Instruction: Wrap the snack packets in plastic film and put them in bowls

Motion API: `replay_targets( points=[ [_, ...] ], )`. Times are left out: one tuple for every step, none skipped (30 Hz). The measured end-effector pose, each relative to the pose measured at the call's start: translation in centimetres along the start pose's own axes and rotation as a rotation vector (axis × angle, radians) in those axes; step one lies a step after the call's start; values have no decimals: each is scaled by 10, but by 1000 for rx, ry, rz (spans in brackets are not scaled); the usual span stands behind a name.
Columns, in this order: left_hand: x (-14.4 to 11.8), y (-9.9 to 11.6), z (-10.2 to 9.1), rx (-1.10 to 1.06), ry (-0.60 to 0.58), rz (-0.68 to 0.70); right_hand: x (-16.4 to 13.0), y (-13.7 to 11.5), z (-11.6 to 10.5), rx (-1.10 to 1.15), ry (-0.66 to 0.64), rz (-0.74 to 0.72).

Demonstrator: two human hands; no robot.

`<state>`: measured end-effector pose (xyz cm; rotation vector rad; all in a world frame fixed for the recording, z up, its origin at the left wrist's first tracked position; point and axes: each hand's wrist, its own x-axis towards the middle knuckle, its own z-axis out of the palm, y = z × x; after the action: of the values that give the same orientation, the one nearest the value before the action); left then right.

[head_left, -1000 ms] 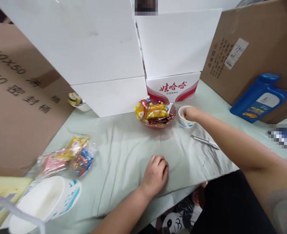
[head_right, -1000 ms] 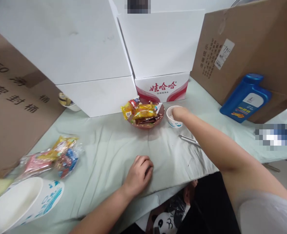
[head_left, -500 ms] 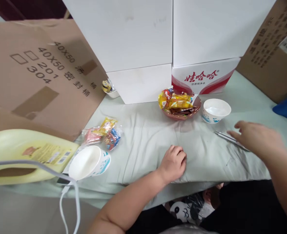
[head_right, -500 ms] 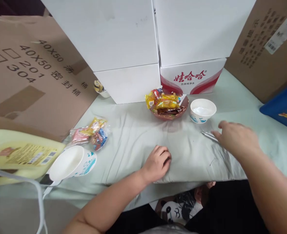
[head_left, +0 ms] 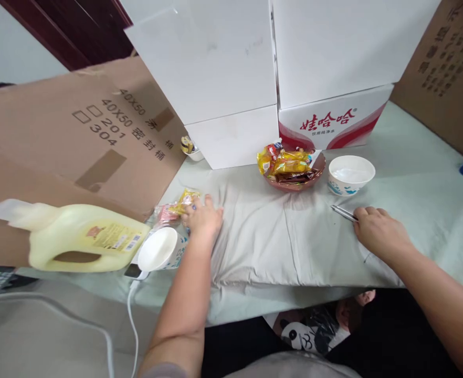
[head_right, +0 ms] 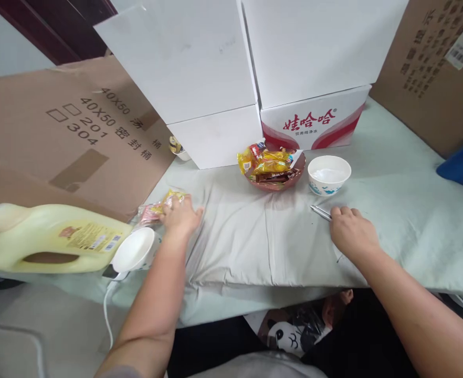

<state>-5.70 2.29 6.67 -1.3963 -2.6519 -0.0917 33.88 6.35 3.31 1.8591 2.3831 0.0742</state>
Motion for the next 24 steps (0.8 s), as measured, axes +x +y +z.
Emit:
replay_targets(
  points=[
    [13,-9,-1,49,-102,-95,-1,0,1,10,-2,-7],
    [22,-15,-1,81,-182,-163,-1,0,1,22,-3,-13],
    [28,-19,0,89,-211,-175,-1,0,1,31,-2,-15],
    [31,-19,0,93,-232,-172,-2,0,2,36,2,-19],
    [31,-17,-1,87,-237,-146,-2,-1,1,38,9,-23],
    [27,-13,-3,83,-235,-105,-2,-2,1,39,18,-29],
    [21,-7,-5,61,-226,-40,-2,-4,1,41,31,-37],
    [12,1,-7,11,-214,44,-3,-6,1,44,47,-51],
    [2,9,-9,-69,-203,149,-3,-9,1,50,62,-65],
    [-9,19,-9,-240,-176,306,-3,-11,1,60,75,-78],
    [-20,30,-8,-457,-183,450,-3,-14,1,70,84,-88],
    [-31,41,-4,-676,-243,587,-4,-15,1,79,90,-97],
    [-42,53,2,-856,-321,722,-4,-16,1,87,91,-103],
    [-51,64,9,-967,-404,846,-4,-17,1,95,91,-104],
    [-58,74,17,-1017,-442,937,-4,-16,1,103,91,-102],
    [-64,82,25,-1016,-401,979,-4,-16,1,115,93,-97],
    [-68,89,32,-985,-313,985,-4,-15,1,133,100,-88],
    [-71,93,37,-955,-212,968,-5,-14,0,160,116,-76],
    [-72,95,41,-933,-114,935,-6,-15,-1,198,145,-73],
    [-73,95,43,-933,-35,896,-8,-16,-2,249,186,-91],
    [-73,94,43,-954,17,857,-11,-19,-4,310,233,-136],
    [-73,92,42,-990,44,819,-14,-23,-7,376,280,-208],
    [-74,89,40,-1037,50,779,-17,-27,-10,436,317,-301],
    [-75,87,38,-1089,31,738,-20,-32,-13,478,338,-400]
  ],
)
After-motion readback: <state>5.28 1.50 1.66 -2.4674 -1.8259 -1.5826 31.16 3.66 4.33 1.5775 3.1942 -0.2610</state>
